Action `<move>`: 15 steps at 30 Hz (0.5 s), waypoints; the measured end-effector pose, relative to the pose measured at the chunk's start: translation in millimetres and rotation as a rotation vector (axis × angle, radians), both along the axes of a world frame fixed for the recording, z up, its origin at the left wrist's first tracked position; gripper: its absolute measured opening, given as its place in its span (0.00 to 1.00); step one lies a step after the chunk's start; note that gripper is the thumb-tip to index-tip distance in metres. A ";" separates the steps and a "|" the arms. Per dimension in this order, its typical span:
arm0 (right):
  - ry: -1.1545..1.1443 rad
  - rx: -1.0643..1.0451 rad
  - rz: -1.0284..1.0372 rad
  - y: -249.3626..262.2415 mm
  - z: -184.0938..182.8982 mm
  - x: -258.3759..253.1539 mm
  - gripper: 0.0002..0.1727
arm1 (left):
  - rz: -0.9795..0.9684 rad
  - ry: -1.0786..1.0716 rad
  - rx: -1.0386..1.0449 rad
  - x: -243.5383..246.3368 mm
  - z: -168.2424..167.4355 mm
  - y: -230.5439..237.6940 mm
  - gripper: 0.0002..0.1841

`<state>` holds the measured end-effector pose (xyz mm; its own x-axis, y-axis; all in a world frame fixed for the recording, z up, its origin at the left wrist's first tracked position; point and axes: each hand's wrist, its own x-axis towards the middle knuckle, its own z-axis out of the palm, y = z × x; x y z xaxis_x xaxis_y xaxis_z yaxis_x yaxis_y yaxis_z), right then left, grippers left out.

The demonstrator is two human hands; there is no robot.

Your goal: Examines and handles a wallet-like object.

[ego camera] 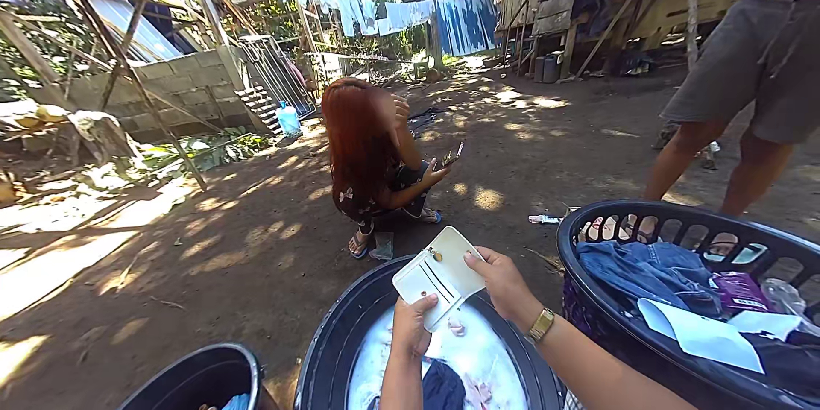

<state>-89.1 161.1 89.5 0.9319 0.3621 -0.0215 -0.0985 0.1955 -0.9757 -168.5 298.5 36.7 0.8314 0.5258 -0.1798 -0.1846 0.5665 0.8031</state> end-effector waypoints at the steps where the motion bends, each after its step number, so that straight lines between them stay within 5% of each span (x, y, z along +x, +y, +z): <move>1: -0.038 -0.012 0.022 1.1 -1.1 -1.7 0.11 | 0.026 0.025 -0.004 1.6 0.3 -1.4 0.21; 11: -0.185 -0.029 0.114 2.5 -8.4 -3.4 0.07 | 0.034 -0.011 -0.135 3.9 6.4 -8.1 0.13; 15: -0.266 -0.070 0.186 5.3 -15.6 -3.9 0.09 | 0.015 -0.070 -0.216 2.5 12.0 -12.1 0.20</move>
